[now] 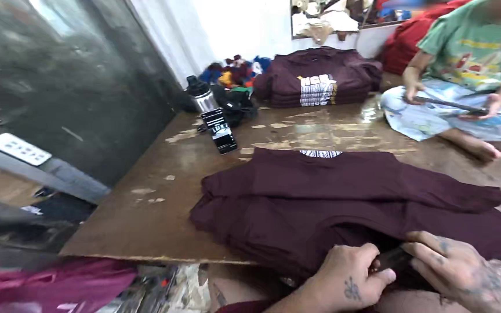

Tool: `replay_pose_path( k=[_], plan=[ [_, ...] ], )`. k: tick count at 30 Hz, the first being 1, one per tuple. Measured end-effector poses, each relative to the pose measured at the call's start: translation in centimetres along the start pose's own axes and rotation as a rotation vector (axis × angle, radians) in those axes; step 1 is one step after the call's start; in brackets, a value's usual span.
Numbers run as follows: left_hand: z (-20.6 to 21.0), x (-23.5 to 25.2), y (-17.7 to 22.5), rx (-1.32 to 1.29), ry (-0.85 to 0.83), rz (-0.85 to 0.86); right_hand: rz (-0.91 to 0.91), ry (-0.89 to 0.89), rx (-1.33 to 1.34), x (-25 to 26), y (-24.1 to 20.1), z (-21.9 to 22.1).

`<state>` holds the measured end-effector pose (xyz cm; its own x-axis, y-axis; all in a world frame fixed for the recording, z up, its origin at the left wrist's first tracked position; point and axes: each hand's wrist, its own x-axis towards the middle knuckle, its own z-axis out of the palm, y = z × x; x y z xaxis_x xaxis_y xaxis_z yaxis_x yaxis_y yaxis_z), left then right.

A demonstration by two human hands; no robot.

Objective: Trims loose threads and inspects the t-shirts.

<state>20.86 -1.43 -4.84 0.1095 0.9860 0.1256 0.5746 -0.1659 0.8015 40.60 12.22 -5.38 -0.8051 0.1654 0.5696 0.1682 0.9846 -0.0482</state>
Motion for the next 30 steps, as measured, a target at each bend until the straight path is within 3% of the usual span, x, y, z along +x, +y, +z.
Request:
replay_pose_path(
  k=[2,5,13,17,22,26,30],
  plan=[
    [-0.2,0.6,0.6,-0.064,-0.035,-0.123,0.005,0.156,-0.089,-0.9,-0.4,1.6],
    [-0.2,1.4,1.2,-0.001,-0.101,-0.16,0.056,0.268,-0.087,-1.7,-1.2,3.4],
    [-1.0,1.1,1.1,-0.036,-0.117,-0.118,0.183,0.345,0.01,-3.0,-2.5,4.3],
    [-0.6,0.3,0.5,-0.095,-0.076,-0.072,0.238,0.286,0.085,-3.2,-2.6,3.9],
    [2.0,-0.6,0.1,0.094,0.259,0.226,0.295,0.201,0.12,-2.5,-4.3,3.1],
    [1.5,-1.2,0.0,0.106,0.037,0.473,0.222,0.395,0.265,-3.1,-5.0,3.3],
    [-1.2,0.2,1.3,0.347,0.125,0.205,0.251,0.469,0.268,-4.8,-5.4,2.7]
  ],
)
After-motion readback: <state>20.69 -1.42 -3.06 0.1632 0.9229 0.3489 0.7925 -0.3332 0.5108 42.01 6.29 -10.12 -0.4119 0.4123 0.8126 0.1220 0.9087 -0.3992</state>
